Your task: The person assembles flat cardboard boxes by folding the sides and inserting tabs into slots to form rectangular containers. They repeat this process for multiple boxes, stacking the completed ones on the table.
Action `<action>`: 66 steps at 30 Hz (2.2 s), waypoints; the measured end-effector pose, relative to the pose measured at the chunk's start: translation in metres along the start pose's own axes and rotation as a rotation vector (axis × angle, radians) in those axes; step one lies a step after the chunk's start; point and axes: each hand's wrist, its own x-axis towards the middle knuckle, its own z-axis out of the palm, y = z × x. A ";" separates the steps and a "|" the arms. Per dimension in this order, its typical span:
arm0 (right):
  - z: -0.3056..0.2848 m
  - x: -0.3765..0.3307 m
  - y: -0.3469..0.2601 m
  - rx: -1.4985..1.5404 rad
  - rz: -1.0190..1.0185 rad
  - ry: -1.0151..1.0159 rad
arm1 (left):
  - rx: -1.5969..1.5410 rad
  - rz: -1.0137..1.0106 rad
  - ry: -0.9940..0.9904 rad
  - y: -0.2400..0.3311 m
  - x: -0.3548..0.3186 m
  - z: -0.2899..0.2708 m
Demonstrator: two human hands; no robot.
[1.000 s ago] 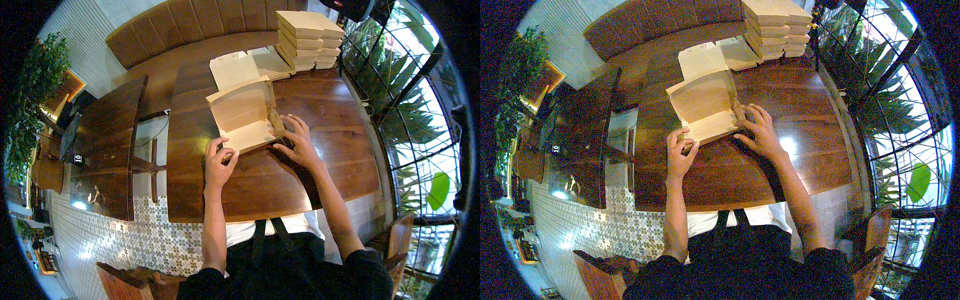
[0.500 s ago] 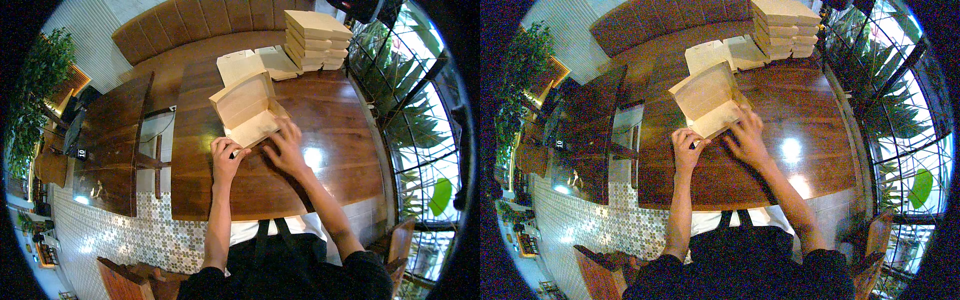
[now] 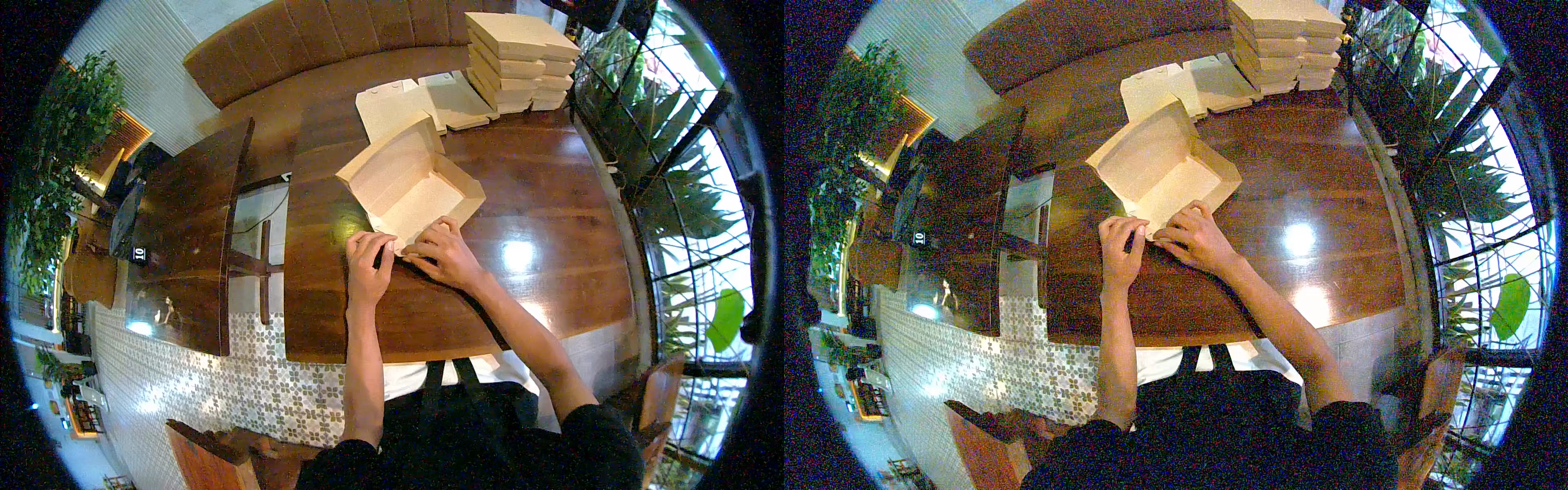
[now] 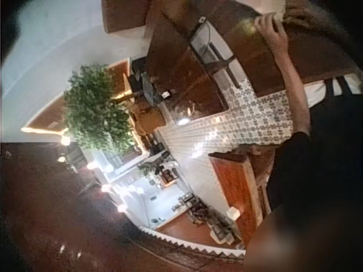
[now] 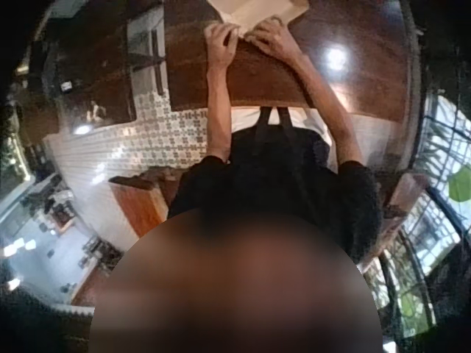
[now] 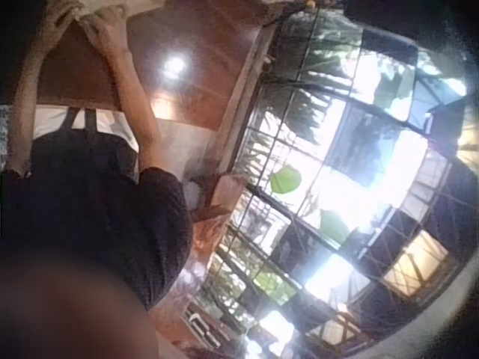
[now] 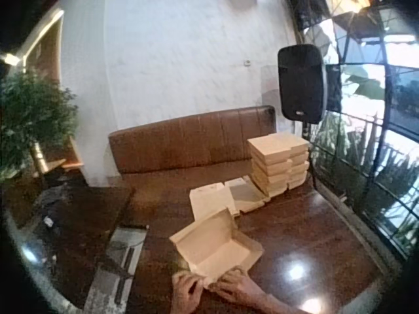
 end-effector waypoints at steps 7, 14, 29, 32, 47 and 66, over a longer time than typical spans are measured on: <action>-0.002 0.003 0.003 0.147 0.069 0.112 | 0.001 0.038 0.088 -0.004 -0.001 0.001; -0.003 0.005 0.003 0.265 0.204 0.187 | 0.023 0.033 0.043 -0.004 -0.001 0.000; 0.002 0.020 -0.013 0.229 0.367 0.131 | -0.311 -0.124 0.000 0.003 -0.004 0.001; 0.003 0.023 -0.016 0.344 0.468 0.124 | -0.475 -0.175 0.034 0.000 -0.006 0.007; 0.004 0.035 -0.024 0.372 0.682 0.059 | -0.798 -0.454 0.347 0.002 -0.012 0.023; 0.002 0.077 -0.012 0.004 0.428 -0.253 | -0.609 -0.634 0.151 -0.015 -0.013 0.026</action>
